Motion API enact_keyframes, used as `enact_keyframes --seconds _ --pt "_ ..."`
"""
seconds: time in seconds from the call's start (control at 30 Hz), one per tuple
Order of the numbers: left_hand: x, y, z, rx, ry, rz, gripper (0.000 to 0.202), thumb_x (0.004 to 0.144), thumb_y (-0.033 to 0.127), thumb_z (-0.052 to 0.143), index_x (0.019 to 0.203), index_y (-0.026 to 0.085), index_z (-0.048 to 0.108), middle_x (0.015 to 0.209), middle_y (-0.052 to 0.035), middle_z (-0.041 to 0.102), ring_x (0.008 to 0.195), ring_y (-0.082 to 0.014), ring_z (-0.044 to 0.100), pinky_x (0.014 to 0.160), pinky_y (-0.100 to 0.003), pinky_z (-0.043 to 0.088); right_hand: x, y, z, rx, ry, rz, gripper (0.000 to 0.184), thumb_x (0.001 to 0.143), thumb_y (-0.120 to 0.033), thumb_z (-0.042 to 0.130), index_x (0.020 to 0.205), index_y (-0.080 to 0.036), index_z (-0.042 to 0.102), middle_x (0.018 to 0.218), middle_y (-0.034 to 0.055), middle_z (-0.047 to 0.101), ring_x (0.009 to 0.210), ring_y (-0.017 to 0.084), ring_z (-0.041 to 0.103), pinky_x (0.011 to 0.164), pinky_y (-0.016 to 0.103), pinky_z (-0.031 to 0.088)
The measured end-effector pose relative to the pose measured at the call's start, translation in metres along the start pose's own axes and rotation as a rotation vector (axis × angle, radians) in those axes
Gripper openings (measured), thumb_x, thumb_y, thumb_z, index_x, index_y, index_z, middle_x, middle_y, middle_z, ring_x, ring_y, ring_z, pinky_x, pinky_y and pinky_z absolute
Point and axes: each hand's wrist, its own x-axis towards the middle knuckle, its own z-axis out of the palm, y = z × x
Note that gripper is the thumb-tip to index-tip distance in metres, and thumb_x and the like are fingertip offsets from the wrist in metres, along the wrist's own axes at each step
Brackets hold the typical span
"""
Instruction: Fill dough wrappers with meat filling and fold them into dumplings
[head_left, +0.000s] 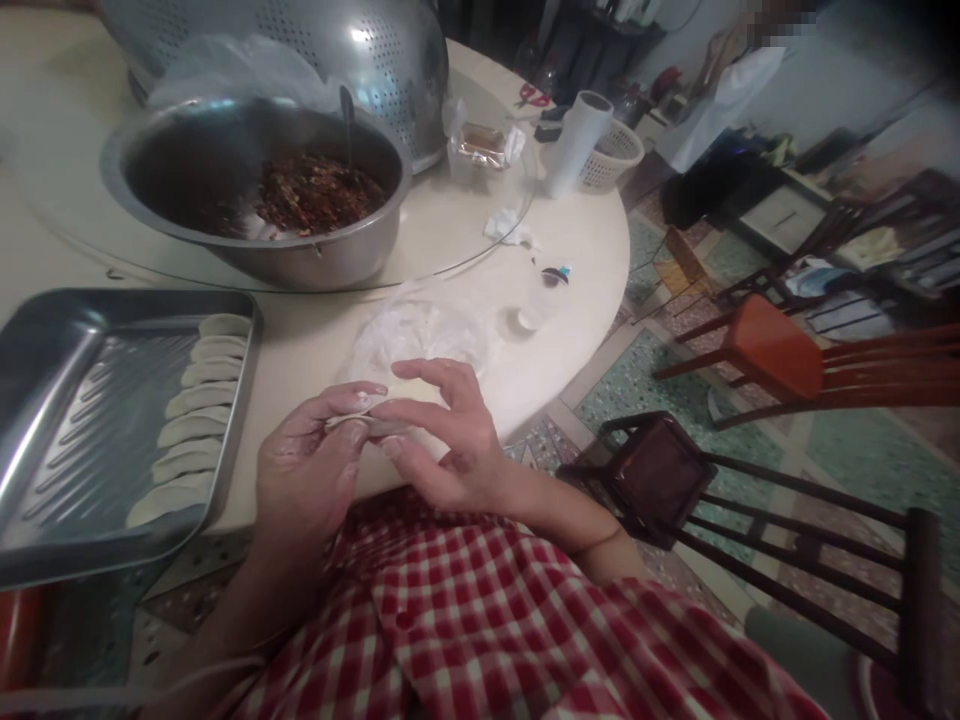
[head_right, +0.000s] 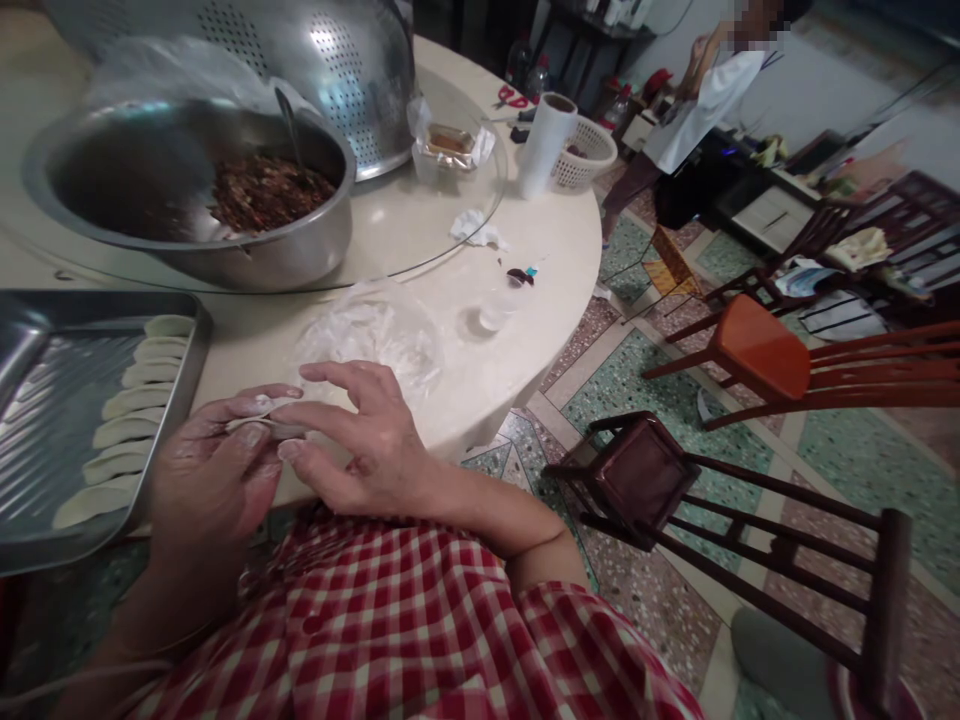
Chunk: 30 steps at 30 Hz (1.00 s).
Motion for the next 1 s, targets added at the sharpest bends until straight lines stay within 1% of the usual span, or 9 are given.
enact_keyframes --seconds 0.17,0.3,0.43,0.53,0.6,0.7,0.8,0.9,1.0 --pt "-0.0017 -0.0028 -0.0026 0.050 -0.012 -0.005 0.015 0.061 0.023 0.088 0.072 0.024 0.078 0.087 -0.0002 0.078 0.081 -0.0120 0.072 0.068 -0.014 0.058 0.0003 0.0015 0.0022 -0.005 -0.001 -0.070 0.024 0.095 -0.031 0.052 0.104 -0.020 0.071 0.121 0.0113 0.067 0.122 0.022 0.058 0.105 0.043 0.047" --pt "-0.0020 -0.0060 -0.0050 0.096 0.004 0.014 0.014 0.064 0.024 0.088 0.075 0.023 0.078 0.090 -0.0011 0.078 0.083 -0.0130 0.071 0.070 -0.015 0.059 -0.0007 0.0034 0.0047 -0.038 -0.101 0.024 0.025 0.094 -0.036 0.053 0.105 -0.023 0.072 0.132 0.0097 0.063 0.126 0.024 0.056 0.109 0.046 0.044" --pt "-0.0014 -0.0043 -0.0037 0.071 -0.005 0.009 0.014 0.063 0.024 0.086 0.074 0.024 0.078 0.088 -0.0027 0.077 0.083 -0.0164 0.071 0.066 -0.020 0.060 -0.0013 0.0038 0.0036 -0.004 -0.158 0.041 0.025 0.093 -0.036 0.054 0.108 -0.024 0.071 0.121 0.0082 0.069 0.127 0.024 0.056 0.108 0.047 0.045" --pt "-0.0008 -0.0020 -0.0017 0.054 0.014 -0.006 0.013 0.061 0.022 0.085 0.071 0.024 0.078 0.086 -0.0032 0.077 0.080 -0.0169 0.071 0.062 -0.021 0.059 -0.0022 0.0033 0.0010 0.028 -0.100 0.062 0.027 0.092 -0.035 0.054 0.110 -0.023 0.069 0.125 0.0104 0.067 0.123 0.024 0.059 0.105 0.049 0.048" --pt "-0.0006 -0.0019 -0.0013 0.052 0.022 -0.002 0.012 0.061 0.021 0.084 0.071 0.023 0.077 0.084 -0.0029 0.076 0.079 -0.0158 0.071 0.064 -0.021 0.059 -0.0027 0.0033 -0.0002 0.042 -0.047 0.085 0.026 0.092 -0.034 0.053 0.110 -0.022 0.069 0.126 0.0116 0.066 0.118 0.025 0.061 0.102 0.049 0.050" --pt "-0.0005 -0.0030 -0.0016 0.047 0.029 0.018 0.010 0.063 0.019 0.081 0.070 0.023 0.076 0.084 -0.0015 0.076 0.082 -0.0137 0.070 0.069 -0.019 0.058 -0.0029 0.0044 -0.0001 0.101 0.037 0.101 0.023 0.094 -0.031 0.053 0.109 -0.022 0.068 0.116 0.0105 0.069 0.109 0.022 0.064 0.097 0.045 0.053" --pt "-0.0007 -0.0037 -0.0012 0.045 0.039 0.025 0.011 0.063 0.016 0.080 0.069 0.023 0.075 0.084 -0.0005 0.076 0.081 -0.0132 0.070 0.066 -0.017 0.057 -0.0026 0.0065 0.0012 0.194 0.129 0.112 0.019 0.095 -0.028 0.055 0.106 -0.021 0.068 0.105 0.0085 0.071 0.100 0.018 0.066 0.089 0.039 0.057" --pt "-0.0006 -0.0038 0.0001 0.044 0.054 0.020 0.016 0.062 0.014 0.080 0.074 0.023 0.075 0.082 -0.0003 0.077 0.078 -0.0141 0.071 0.066 -0.020 0.059 -0.0013 0.0083 0.0002 0.227 0.128 0.169 0.016 0.096 -0.030 0.057 0.102 -0.023 0.069 0.098 0.0060 0.071 0.094 0.016 0.067 0.085 0.035 0.058" --pt "0.0000 -0.0046 -0.0002 0.040 0.008 0.053 0.017 0.064 0.015 0.082 0.077 0.022 0.072 0.085 -0.0010 0.077 0.080 -0.0146 0.073 0.068 -0.021 0.060 0.0009 0.0096 -0.0023 0.227 0.107 0.192 0.015 0.095 -0.031 0.058 0.098 -0.023 0.070 0.095 0.0048 0.072 0.093 0.016 0.066 0.085 0.034 0.057"
